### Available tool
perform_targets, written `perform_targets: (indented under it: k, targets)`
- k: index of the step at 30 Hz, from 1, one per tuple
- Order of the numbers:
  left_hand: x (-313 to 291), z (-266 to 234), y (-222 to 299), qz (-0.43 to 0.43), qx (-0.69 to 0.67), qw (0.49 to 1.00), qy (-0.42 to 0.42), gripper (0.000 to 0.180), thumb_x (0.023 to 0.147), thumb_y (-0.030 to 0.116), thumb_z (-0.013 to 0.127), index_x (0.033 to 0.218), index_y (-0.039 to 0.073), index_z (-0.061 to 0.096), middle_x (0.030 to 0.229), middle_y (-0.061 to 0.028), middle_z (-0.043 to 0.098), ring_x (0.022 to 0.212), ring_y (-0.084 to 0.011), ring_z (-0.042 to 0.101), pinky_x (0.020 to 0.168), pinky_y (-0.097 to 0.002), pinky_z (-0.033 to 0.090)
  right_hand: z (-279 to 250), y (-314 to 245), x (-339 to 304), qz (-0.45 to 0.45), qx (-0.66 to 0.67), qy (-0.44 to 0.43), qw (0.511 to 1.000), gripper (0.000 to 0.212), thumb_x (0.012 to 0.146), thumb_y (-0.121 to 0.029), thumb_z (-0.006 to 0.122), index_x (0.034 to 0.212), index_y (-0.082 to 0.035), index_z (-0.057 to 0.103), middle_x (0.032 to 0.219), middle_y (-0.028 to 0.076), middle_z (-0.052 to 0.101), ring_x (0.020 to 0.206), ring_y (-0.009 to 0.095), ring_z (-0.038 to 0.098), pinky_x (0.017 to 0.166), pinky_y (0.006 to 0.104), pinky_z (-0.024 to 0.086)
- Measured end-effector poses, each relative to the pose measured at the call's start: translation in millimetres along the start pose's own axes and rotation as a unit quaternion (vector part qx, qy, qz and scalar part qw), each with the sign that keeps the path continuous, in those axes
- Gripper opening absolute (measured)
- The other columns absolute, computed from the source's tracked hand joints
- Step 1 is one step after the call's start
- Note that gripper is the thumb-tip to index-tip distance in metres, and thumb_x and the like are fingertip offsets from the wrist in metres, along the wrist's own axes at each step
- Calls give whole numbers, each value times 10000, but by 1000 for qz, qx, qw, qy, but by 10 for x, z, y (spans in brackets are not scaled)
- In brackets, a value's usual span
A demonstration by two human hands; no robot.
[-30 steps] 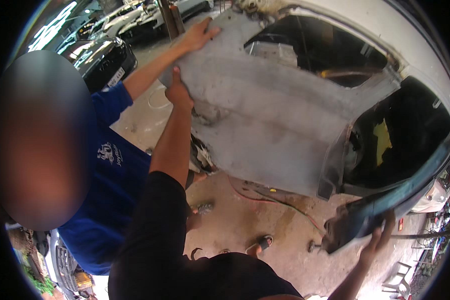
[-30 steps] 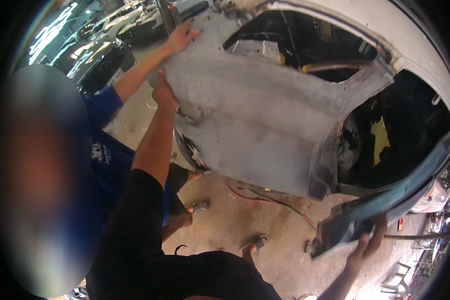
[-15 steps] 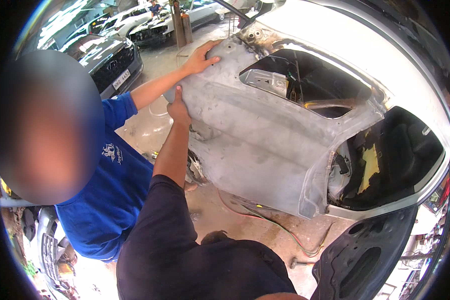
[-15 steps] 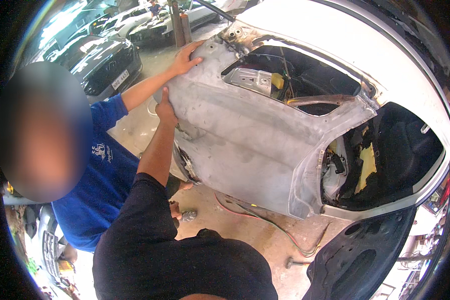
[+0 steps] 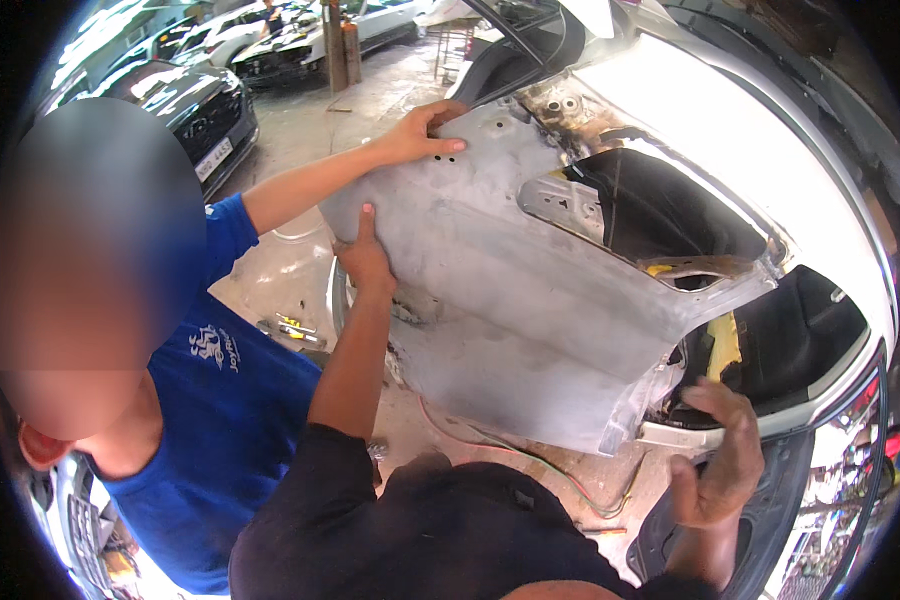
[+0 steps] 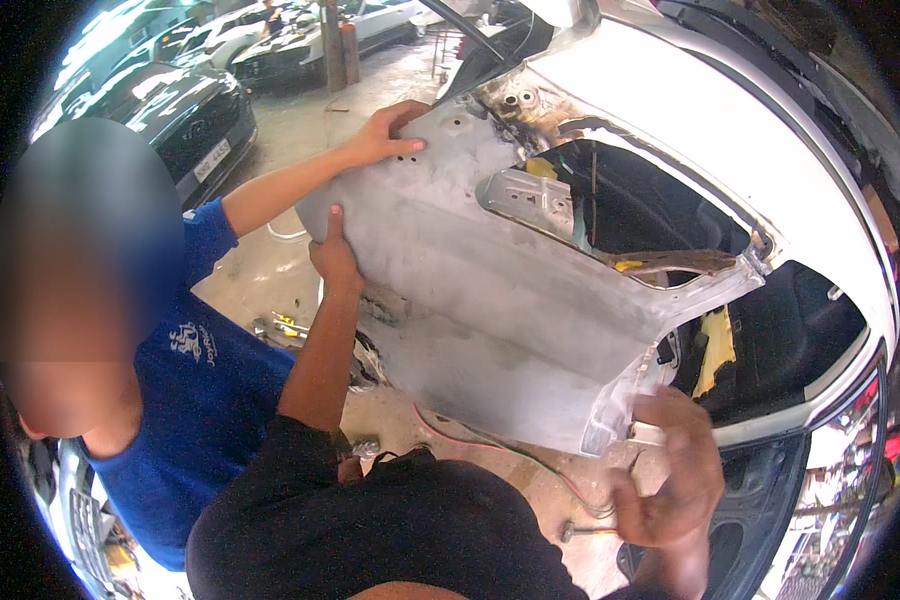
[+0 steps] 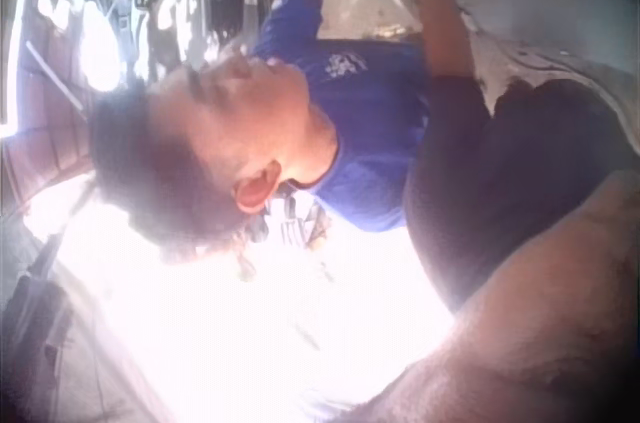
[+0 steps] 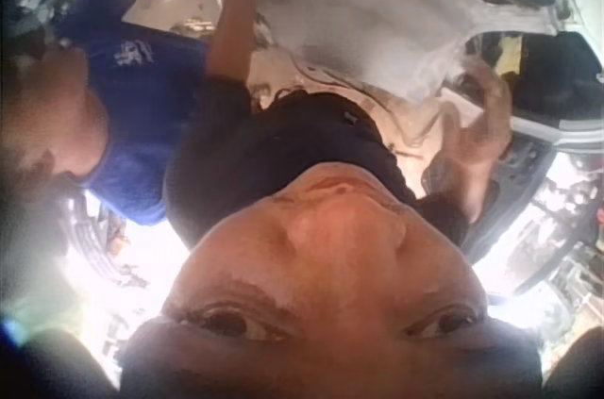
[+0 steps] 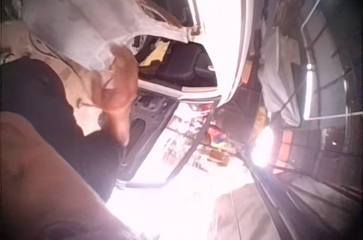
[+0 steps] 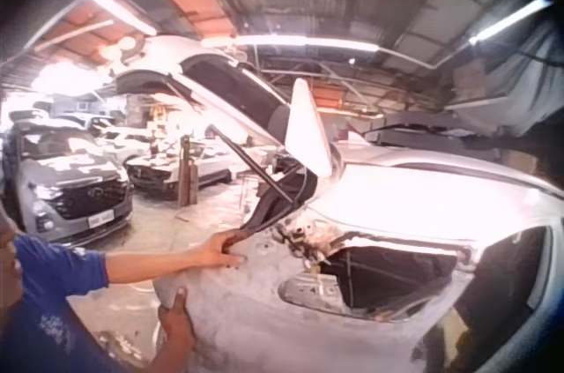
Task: The person installs a car door onto a vehicle with assistance from another person. They lift and align the door, then secure it in place.
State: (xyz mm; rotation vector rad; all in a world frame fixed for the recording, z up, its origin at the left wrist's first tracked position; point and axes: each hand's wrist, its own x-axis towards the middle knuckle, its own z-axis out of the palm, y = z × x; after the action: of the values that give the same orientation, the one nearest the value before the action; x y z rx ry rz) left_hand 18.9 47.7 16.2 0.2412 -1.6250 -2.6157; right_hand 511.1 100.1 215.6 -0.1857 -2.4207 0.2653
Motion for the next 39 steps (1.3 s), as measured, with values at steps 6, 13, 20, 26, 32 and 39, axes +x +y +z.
perform_targets:
  k: [6, 13, 20, 26, 32, 39]
  targets:
    - [779, 1016, 658, 523, 182, 635, -539, 702, 937, 466, 786, 1353, -66, 599, 1284, -273, 687, 1125, -408, 683, 1000, -455, 526, 600, -511, 1540, -272, 18, -139, 952, 498, 973, -259, 751, 1392, -68, 561, 1153, 207, 709, 1040, 366, 695, 946, 489, 540]
    - [1376, 1315, 873, 413, 392, 469, -675, 698, 931, 414, 808, 1382, -76, 597, 1359, -241, 670, 1201, -370, 675, 1026, -441, 531, 1098, -436, 2156, -322, 33, -198, 925, 385, 912, -268, 804, 1199, -50, 669, 1044, 157, 719, 904, 346, 699, 804, 426, 564]
    - [73, 49, 100, 34, -29, 995, -84, 667, 943, 286, 835, 1429, -75, 556, 1350, -194, 659, 1172, -297, 658, 1033, -401, 523, 2173, 525, 2157, 195, 50, 32, 979, 391, 970, -335, 802, 1147, -1, 703, 981, 131, 728, 843, 235, 706, 769, 355, 567]
    - [174, -63, -57, -69, -86, 991, -70, 727, 929, 272, 864, 1470, -70, 517, 1347, -170, 653, 1164, -270, 654, 1058, -384, 506, 2405, 1282, 2187, 390, 230, 109, 885, 442, 979, -378, 801, 1005, 43, 666, 895, 147, 760, 768, 197, 709, 688, 326, 559]
    - [139, -131, -64, -43, -87, 991, -92, 781, 914, 287, 870, 1492, -62, 476, 1386, -175, 623, 1244, -271, 610, 1112, -388, 459, 2419, 1355, 2252, 404, 380, 167, 815, 362, 954, -309, 850, 927, -32, 618, 742, 113, 692, 691, 246, 729, 716, 385, 629]
    - [291, -239, -25, -118, -80, 982, -124, 797, 912, 362, 870, 1474, -62, 495, 1392, -188, 618, 1248, -282, 605, 1115, -410, 456, 2384, 1321, 2234, 403, 389, 147, 815, 359, 975, -318, 829, 922, -21, 635, 783, 115, 708, 681, 248, 729, 710, 381, 637]
